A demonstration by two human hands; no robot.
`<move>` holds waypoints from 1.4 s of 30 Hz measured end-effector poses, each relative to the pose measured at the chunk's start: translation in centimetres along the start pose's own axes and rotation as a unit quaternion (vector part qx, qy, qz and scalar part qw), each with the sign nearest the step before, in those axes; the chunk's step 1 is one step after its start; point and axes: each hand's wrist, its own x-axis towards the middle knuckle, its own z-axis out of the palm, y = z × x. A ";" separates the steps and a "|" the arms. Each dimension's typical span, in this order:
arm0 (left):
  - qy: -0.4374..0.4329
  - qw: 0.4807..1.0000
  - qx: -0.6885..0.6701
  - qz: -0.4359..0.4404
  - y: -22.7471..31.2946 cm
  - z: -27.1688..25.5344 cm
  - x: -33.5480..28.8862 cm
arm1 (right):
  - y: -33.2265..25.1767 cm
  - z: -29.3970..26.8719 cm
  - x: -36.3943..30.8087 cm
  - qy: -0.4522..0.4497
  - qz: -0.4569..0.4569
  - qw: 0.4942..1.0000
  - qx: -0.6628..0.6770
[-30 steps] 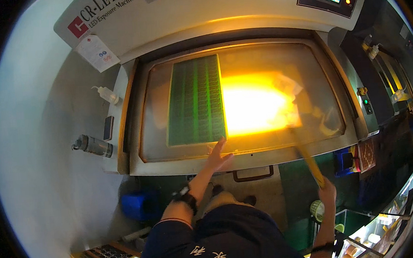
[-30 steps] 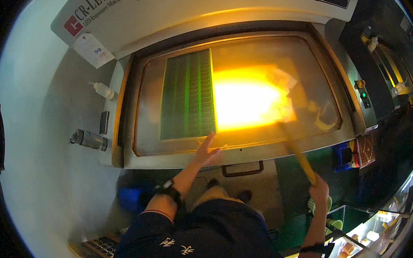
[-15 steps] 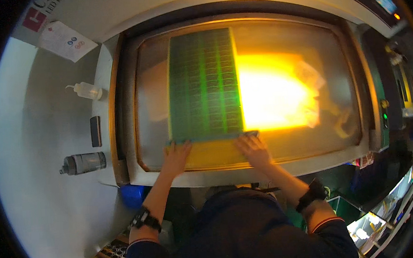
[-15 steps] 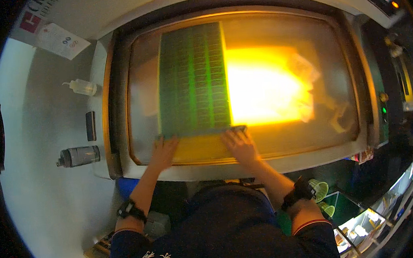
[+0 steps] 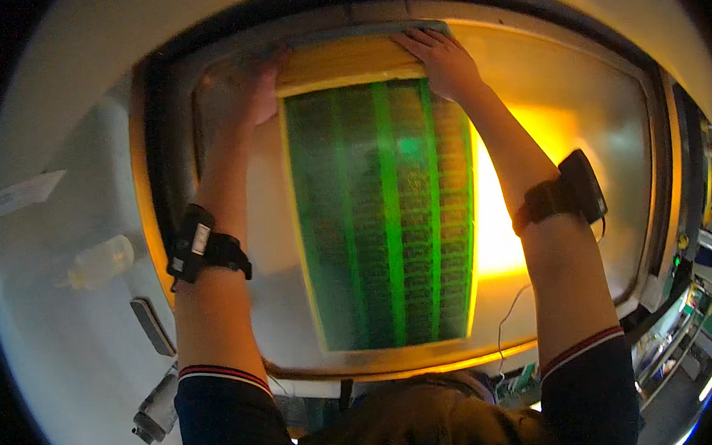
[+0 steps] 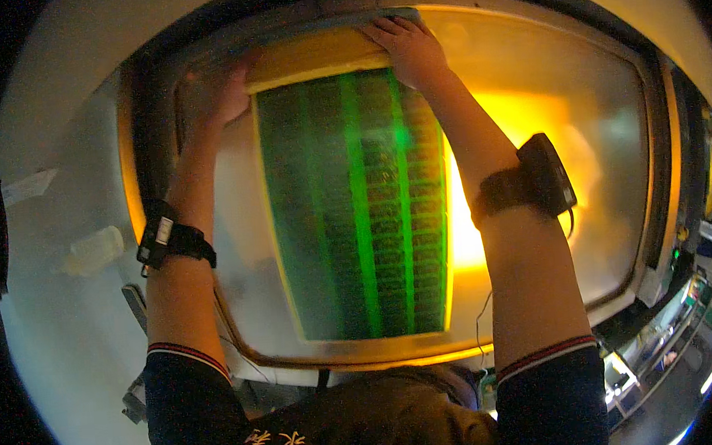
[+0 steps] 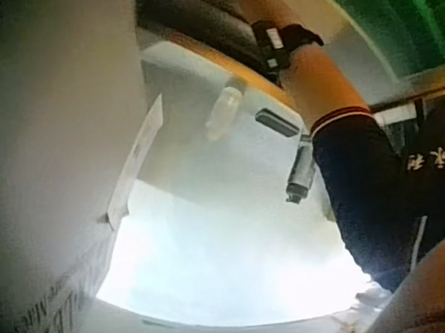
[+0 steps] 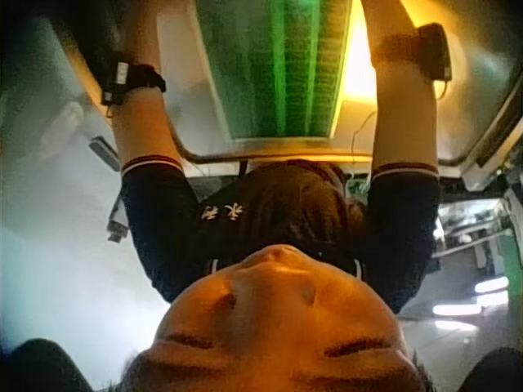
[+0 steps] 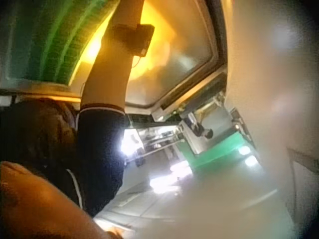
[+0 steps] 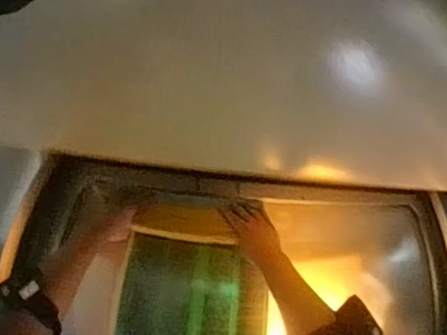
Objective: The recorder is loading green circuit boards into an exposure machine, closing the lid for the process, and unloading them once complete.
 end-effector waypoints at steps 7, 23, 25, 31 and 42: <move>-0.160 0.977 0.130 -0.048 13.4 0.4 -21.5 | -7.6 -5.5 -21.6 -0.117 -0.059 0.991 0.030; -0.094 0.973 0.208 -0.033 22.2 3.7 -16.1 | 1.7 -5.0 -23.7 -0.050 -0.017 0.999 0.003; -0.052 0.980 0.188 -0.024 19.4 4.0 -6.8 | 6.6 -2.1 -16.3 -0.006 0.003 1.000 -0.020; -0.037 0.989 0.146 -0.011 13.5 -0.7 6.8 | 11.3 -2.2 -4.0 -0.029 -0.005 0.999 -0.018; -0.266 0.963 0.002 -0.049 29.0 0.4 -30.9 | -4.5 -14.1 -38.0 -0.333 -0.032 0.922 0.196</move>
